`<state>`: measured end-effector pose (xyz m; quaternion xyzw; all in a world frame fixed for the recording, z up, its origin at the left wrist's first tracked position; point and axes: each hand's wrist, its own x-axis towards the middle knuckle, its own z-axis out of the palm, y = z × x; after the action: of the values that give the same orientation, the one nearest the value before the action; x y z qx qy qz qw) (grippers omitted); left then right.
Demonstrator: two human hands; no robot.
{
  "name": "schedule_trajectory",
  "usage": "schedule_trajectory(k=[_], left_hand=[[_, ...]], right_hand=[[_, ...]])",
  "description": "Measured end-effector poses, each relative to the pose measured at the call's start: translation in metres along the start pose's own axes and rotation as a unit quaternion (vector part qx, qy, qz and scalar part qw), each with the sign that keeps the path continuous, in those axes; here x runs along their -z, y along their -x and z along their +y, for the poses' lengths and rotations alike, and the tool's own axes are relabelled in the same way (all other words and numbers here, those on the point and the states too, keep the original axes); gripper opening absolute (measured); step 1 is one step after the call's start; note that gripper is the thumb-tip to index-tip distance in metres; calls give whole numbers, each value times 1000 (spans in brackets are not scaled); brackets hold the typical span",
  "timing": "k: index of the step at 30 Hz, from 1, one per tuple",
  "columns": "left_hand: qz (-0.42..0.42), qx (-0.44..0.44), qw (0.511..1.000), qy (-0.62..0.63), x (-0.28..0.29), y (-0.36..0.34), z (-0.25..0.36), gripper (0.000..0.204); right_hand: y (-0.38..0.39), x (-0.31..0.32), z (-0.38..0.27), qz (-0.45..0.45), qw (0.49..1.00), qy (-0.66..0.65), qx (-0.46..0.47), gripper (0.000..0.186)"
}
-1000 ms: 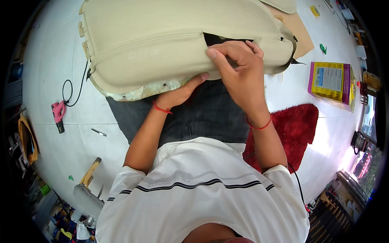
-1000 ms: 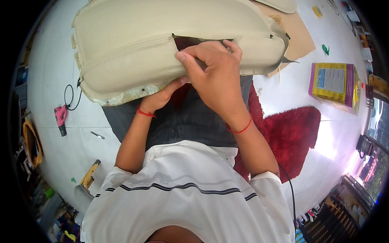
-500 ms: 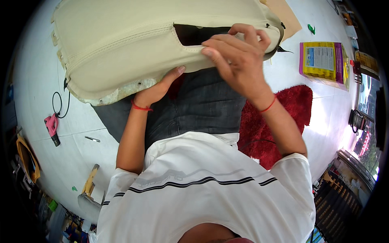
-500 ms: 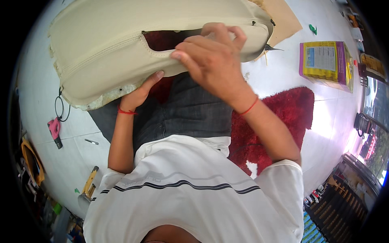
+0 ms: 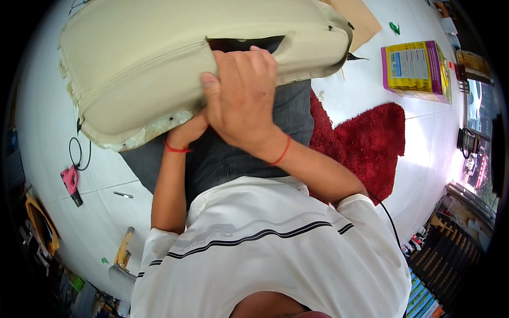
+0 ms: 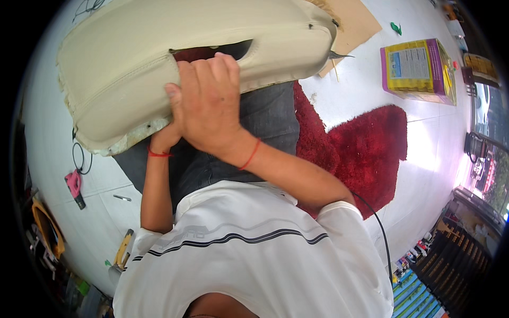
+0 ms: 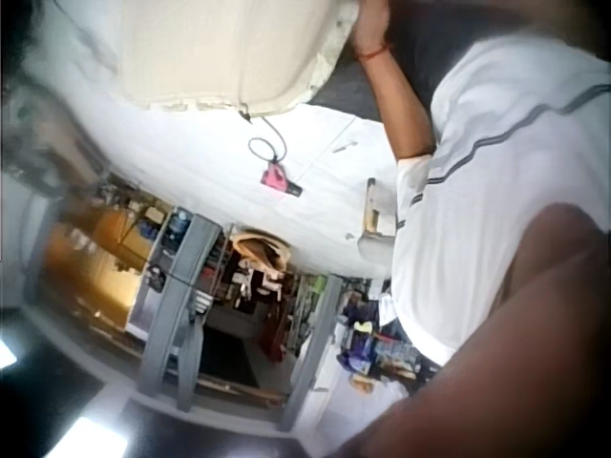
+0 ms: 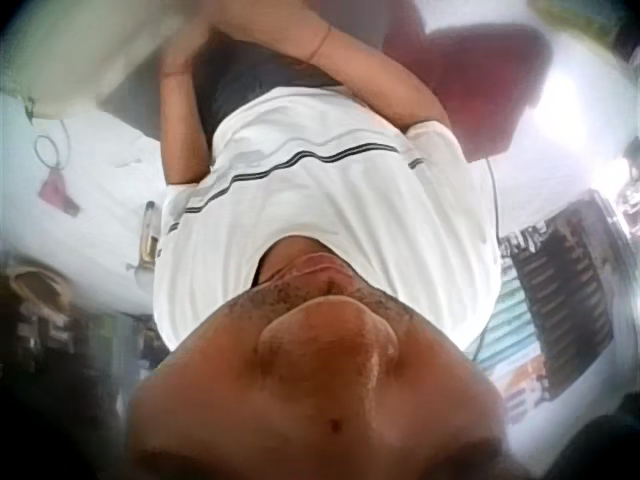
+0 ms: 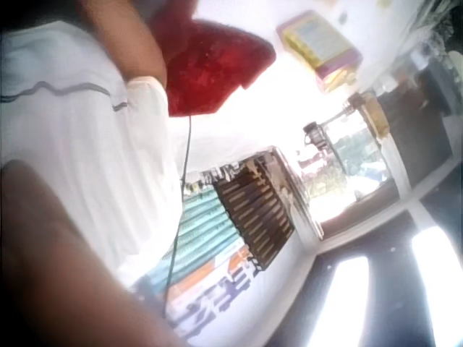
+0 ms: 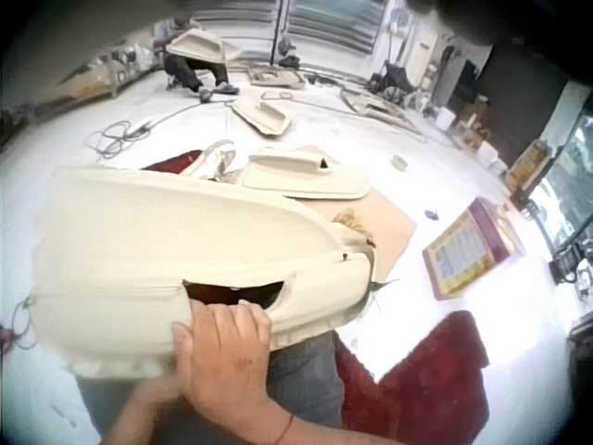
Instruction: The person sits on the floor and works on a beige car interior panel, peeling off yellow tape and smoothing the surface by hand. They repeatedly flip and rotate the panel to access different edges and seams, pressing and adjusting the material throughout.
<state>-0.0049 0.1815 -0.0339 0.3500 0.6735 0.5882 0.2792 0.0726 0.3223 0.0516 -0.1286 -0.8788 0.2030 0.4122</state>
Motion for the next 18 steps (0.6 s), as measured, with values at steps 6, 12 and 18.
schedule_trajectory(k=[6, 12, 18], left_hand=[[28, 92, 993, 65, -7, 3, 7, 39], [8, 121, 988, 94, -10, -8, 20, 45], [-3, 84, 996, 12, -1, 10, -12, 42]], right_hand=[[-2, 17, 65, -121, 980, 39, 154, 21], [-19, 40, 100, -107, 978, 10, 178, 18], [-29, -7, -9, -137, 988, 45, -52, 37]])
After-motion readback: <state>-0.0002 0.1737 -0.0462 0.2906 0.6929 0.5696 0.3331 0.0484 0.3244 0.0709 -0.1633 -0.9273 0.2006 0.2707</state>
